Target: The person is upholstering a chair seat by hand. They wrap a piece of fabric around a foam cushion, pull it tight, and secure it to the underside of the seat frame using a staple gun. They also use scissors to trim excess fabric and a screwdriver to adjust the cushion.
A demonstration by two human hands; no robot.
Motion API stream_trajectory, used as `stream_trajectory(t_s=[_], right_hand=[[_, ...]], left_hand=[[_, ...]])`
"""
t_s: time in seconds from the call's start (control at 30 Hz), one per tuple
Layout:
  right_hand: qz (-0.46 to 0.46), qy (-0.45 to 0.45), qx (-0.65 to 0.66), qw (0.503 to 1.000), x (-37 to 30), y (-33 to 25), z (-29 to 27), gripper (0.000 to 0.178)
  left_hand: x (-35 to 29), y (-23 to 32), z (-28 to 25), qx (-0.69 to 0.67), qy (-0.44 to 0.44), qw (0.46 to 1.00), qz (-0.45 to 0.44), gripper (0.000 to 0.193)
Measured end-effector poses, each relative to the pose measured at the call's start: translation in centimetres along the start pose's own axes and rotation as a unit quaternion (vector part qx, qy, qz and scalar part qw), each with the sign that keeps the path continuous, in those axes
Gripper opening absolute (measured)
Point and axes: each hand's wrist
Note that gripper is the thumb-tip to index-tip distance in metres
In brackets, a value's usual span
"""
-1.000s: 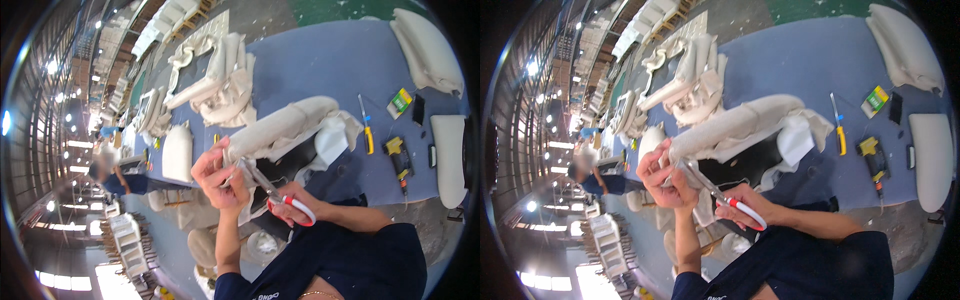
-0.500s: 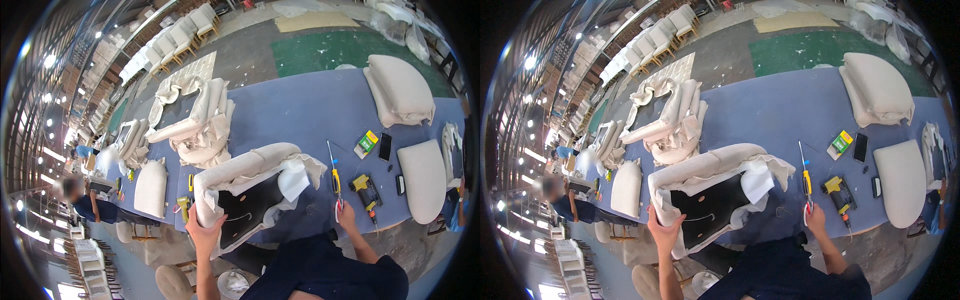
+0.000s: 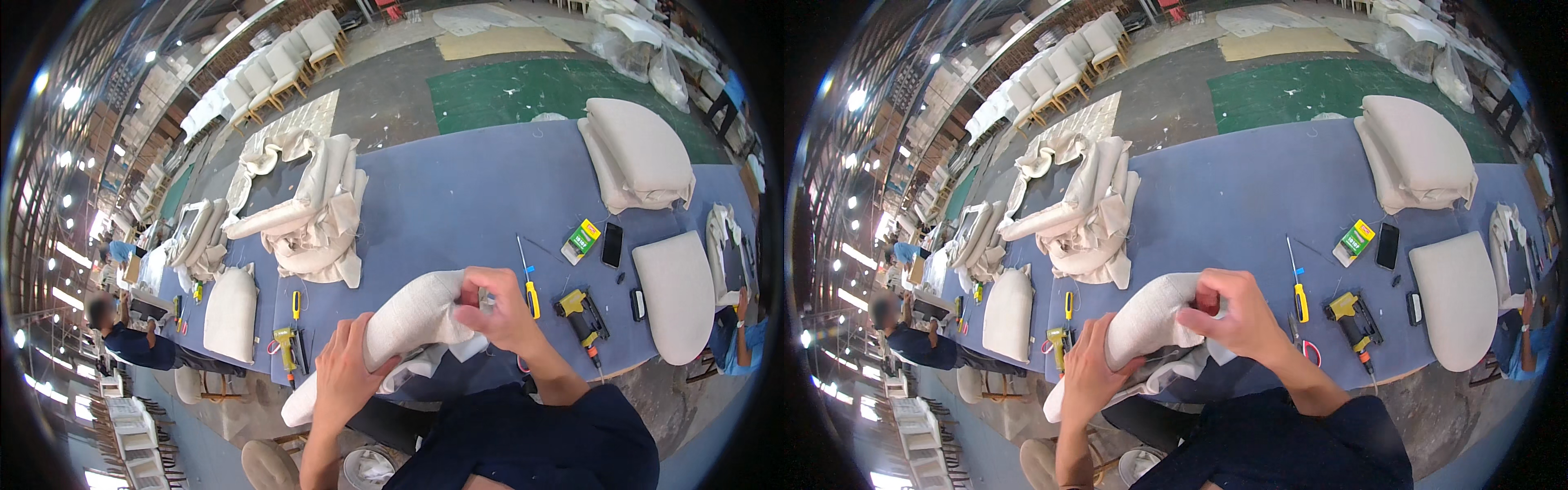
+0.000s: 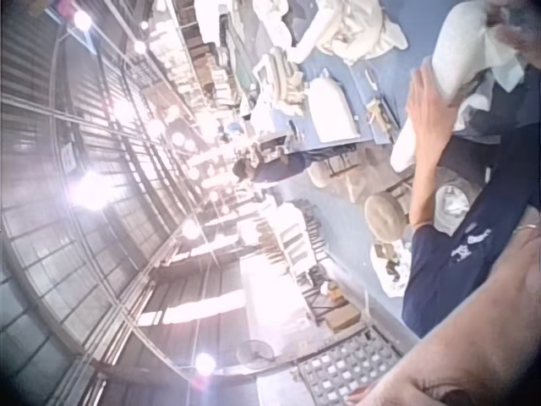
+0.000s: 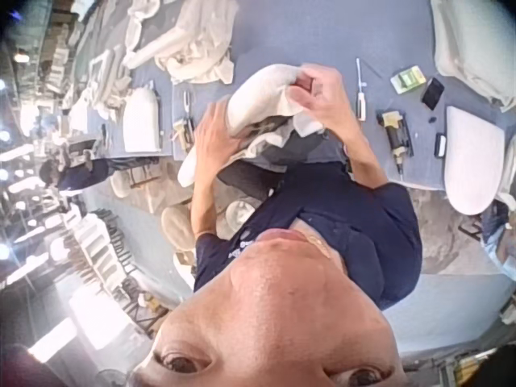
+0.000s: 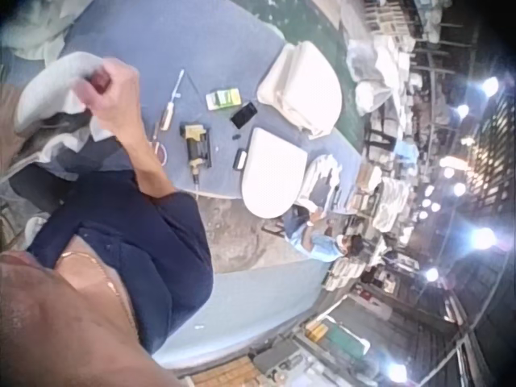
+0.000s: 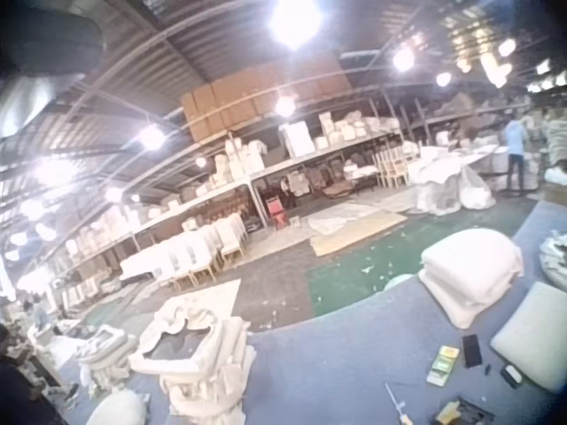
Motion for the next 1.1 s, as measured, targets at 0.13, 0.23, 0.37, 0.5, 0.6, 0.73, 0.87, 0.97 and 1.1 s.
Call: stream_trajectory(t_s=[0.13, 0.23, 0.37, 0.5, 0.6, 0.73, 0.87, 0.97, 1.1], right_hand=[[0.108, -0.009, -0.055, 0.993, 1.1, -2.7, 0.9, 0.033], [-0.016, 0.025, -0.083, 0.996, 0.3, -2.7, 3.2, 0.03], [-0.057, 0.037, -0.016, 0.998, -0.7, -3.3, 4.0, 0.035], [-0.006, -0.009, -0.019, 1.0, -0.6, -1.9, 4.1, 0.038], [0.092, -0.004, 0.091, 0.992, 0.7, -1.8, 4.2, 0.041], [0.123, -0.027, 0.187, 0.974, 3.1, -1.4, 3.6, 0.041], [0.096, -0.039, 0.234, 0.967, 5.1, 0.9, 3.4, 0.041], [0.044, -0.025, 0.242, 0.969, 6.9, 2.5, 4.1, 0.04], [-0.008, 0.001, 0.233, 0.972, 8.8, 4.3, 6.0, 0.04]], left_hand=[[4.1, 0.6, -3.3, -0.143, -0.13, 0.968, 0.159, 0.087], [8.8, 0.0, -2.2, -0.301, -0.182, 0.902, 0.25, 0.056], [11.4, 0.5, -1.0, -0.435, -0.234, 0.827, 0.269, 0.017], [13.3, 0.0, -0.4, -0.441, -0.242, 0.825, 0.259, 0.018], [15.2, -0.3, -0.7, -0.444, -0.281, 0.817, 0.239, 0.017], [17.7, -1.2, -0.4, -0.49, -0.306, 0.785, 0.226, 0.016], [19.0, -2.0, -0.7, -0.478, -0.273, 0.809, 0.206, 0.015], [20.1, -3.6, -0.8, -0.49, -0.253, 0.807, 0.212, 0.013], [20.6, -6.1, -0.5, -0.52, -0.231, 0.798, 0.2, 0.005]])
Point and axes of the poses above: each hand's wrist, its own x-axis towards the middle knuckle, its own z-axis out of the palm, y = z × x, and after that the axes turned 6 degrees about -y, right-handed
